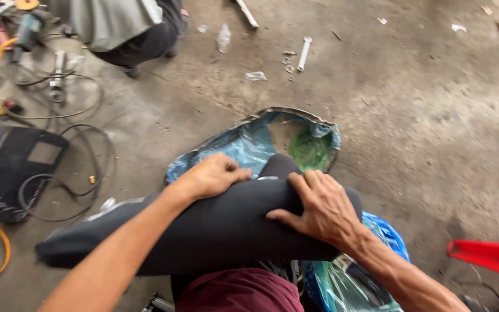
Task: The person is reupholstering a motorcycle seat by stretching a new black cover over the plastic base and securing it with a pneumatic stapler.
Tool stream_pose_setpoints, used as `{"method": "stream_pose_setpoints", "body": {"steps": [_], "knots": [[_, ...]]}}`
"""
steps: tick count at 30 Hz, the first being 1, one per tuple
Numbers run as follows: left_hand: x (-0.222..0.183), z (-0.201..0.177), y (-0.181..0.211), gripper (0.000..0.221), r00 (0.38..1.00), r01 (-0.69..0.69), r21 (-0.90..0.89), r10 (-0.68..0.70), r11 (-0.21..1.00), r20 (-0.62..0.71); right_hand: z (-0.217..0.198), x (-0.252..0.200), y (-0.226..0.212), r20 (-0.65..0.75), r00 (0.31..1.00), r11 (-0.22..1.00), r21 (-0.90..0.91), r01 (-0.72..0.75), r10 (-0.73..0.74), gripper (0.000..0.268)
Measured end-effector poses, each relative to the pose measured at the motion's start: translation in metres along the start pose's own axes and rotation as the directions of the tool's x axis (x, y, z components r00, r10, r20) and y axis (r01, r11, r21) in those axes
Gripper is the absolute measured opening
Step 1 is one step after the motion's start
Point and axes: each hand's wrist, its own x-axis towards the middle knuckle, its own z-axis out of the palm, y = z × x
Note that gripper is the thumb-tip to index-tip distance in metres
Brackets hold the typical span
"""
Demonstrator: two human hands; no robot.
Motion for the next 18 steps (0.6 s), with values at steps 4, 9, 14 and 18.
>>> {"method": "stream_pose_setpoints", "body": {"steps": [4,9,14,18], "knots": [[-0.048,0.026,-0.009,0.068,0.517,-0.171,0.743,0.700,0.647,-0.492,0.008,0.018,0.010,0.051,0.993,0.994,-0.026,-0.105,0.106,0.068],[-0.048,0.079,-0.070,0.105,0.258,-0.100,0.966,0.944,0.237,-0.205,0.007,0.026,0.014,0.104,0.985,0.990,-0.019,-0.138,0.140,0.061],[-0.031,0.059,-0.069,0.142,0.257,-0.084,0.972,0.948,0.218,-0.190,0.009,0.013,0.013,0.102,0.990,0.994,-0.053,-0.091,0.096,0.057],[-0.008,0.043,-0.060,0.143,0.313,-0.209,0.947,0.934,0.245,-0.173,0.019,0.009,0.028,0.122,0.983,0.989,-0.071,-0.130,0.137,0.056]]}}
